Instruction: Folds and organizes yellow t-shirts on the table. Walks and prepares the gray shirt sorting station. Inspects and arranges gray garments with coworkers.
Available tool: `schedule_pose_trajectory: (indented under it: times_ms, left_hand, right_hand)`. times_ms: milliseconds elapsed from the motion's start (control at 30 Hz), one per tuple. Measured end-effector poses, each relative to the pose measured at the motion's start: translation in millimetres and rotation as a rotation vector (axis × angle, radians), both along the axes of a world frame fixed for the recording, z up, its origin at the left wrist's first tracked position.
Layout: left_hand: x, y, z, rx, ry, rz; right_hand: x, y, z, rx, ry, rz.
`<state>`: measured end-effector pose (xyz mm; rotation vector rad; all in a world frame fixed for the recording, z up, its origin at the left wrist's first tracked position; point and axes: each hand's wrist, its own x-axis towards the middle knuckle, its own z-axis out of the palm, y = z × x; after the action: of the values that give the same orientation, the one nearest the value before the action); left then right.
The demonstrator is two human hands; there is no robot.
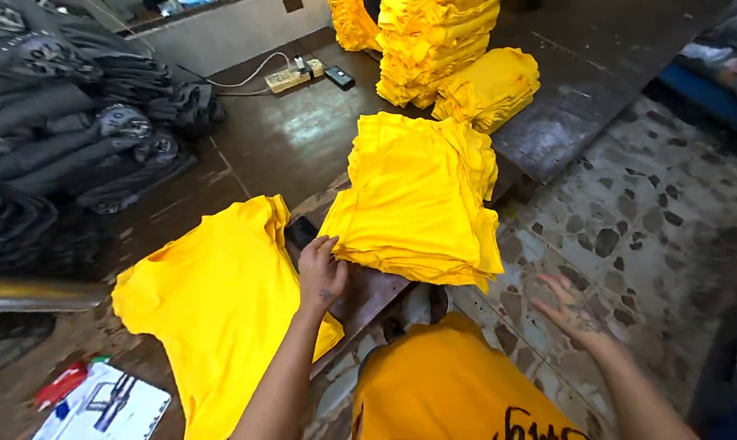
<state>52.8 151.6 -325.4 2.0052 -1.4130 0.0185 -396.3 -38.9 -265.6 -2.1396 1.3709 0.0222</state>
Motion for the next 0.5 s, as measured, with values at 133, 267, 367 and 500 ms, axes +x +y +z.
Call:
schedule_pose_trajectory:
  times_ms: [133,267,367,500]
  left_hand:
    - [-5.8,-31.9,5.3,0.318,-0.257,-0.431]
    - [26.0,-78.5,18.7,0.522,-0.029,-0.363]
    - [33.8,-98.7,47.4,0.586,0.358,-0.215]
    - [38.3,-100.4,56.9,0.608,0.638,-0.117]
  right_hand:
    - [77.1,23.8,-9.3,-0.308,-0.161,0.212]
    - [112.2,-20.1,-61.7,-0.16,-0.111,0.279]
    - [115.8,-64.1,-32.0,0.081,-0.271,0.08]
    - [123.5,-97.9,-12.5,0.138,-0.284,0.069]
